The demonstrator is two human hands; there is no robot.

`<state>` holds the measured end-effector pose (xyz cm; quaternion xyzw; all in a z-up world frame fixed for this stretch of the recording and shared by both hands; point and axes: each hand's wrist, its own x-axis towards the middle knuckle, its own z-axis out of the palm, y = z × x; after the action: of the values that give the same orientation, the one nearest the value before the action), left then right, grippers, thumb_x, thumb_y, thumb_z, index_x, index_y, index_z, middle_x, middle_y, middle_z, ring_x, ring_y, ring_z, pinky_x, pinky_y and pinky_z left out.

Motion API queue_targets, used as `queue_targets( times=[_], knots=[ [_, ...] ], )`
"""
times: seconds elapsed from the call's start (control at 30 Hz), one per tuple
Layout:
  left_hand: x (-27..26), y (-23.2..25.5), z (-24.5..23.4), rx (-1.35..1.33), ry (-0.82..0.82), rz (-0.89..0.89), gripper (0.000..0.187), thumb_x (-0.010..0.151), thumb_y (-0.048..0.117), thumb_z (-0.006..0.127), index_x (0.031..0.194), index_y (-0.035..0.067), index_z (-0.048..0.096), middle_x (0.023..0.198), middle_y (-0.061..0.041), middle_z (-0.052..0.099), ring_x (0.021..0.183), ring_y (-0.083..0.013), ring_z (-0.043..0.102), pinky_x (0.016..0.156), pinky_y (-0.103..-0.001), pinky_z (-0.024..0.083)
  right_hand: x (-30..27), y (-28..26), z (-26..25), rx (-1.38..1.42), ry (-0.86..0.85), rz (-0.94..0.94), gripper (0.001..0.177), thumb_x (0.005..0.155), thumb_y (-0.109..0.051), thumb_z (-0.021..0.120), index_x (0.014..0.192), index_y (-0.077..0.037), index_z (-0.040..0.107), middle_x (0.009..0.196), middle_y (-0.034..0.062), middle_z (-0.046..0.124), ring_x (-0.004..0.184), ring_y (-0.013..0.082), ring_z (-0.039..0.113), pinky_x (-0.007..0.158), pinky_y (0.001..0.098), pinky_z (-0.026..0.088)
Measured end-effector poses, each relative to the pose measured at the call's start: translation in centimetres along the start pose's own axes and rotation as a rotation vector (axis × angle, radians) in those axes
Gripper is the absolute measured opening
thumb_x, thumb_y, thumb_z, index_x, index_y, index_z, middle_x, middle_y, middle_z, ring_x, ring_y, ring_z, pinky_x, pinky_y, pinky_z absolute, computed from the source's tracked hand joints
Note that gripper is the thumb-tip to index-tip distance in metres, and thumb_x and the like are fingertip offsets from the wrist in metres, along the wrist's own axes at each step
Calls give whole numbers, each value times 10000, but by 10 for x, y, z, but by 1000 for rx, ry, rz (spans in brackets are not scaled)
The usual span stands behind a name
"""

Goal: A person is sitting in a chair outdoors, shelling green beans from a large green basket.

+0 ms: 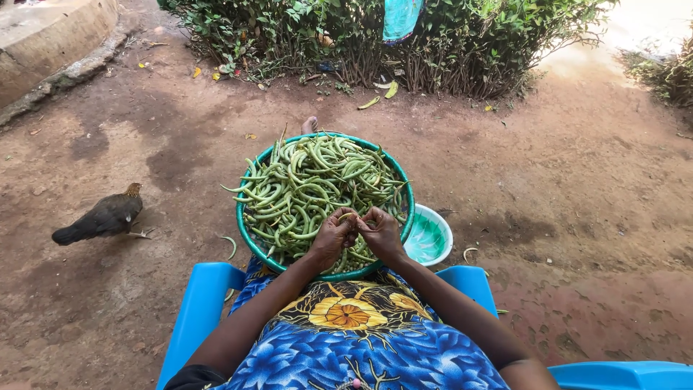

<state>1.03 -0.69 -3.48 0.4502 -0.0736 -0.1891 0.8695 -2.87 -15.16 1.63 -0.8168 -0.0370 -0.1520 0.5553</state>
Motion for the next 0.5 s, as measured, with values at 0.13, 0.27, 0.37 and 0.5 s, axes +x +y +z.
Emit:
queue_targets(
  times=[0.13,0.27,0.37,0.5],
  knots=[
    [-4,7,3,-13,4,-16,129,1080,244,665,1049,126,621,761,-75,721,512,-76,550,423,-150,339,2,6,0,24,-2,-13,208,919,-239,846,805,-87,759,525,126,587,519,110,518,500,277,392],
    [-1,2,-2,28,66,-30,131,1070,248,670,1015,137,626,715,-118,721,475,-97,521,410,-171,315,4,14,1,18,-40,-85,188,947,-207,840,852,-69,756,612,161,660,563,177,595,539,305,428],
    [-2,5,-1,36,102,-53,155,1059,268,686,976,157,616,640,-122,685,431,-91,455,385,-179,275,4,13,1,-3,-73,-133,155,953,-194,834,895,-74,756,690,171,704,609,260,650,571,362,460],
    [-1,9,5,116,202,-67,210,1032,275,729,896,155,625,533,-67,570,368,-72,401,357,-184,233,-1,8,2,44,-114,-143,109,995,-163,782,936,-83,737,729,146,710,585,168,608,574,324,464]
  ],
)
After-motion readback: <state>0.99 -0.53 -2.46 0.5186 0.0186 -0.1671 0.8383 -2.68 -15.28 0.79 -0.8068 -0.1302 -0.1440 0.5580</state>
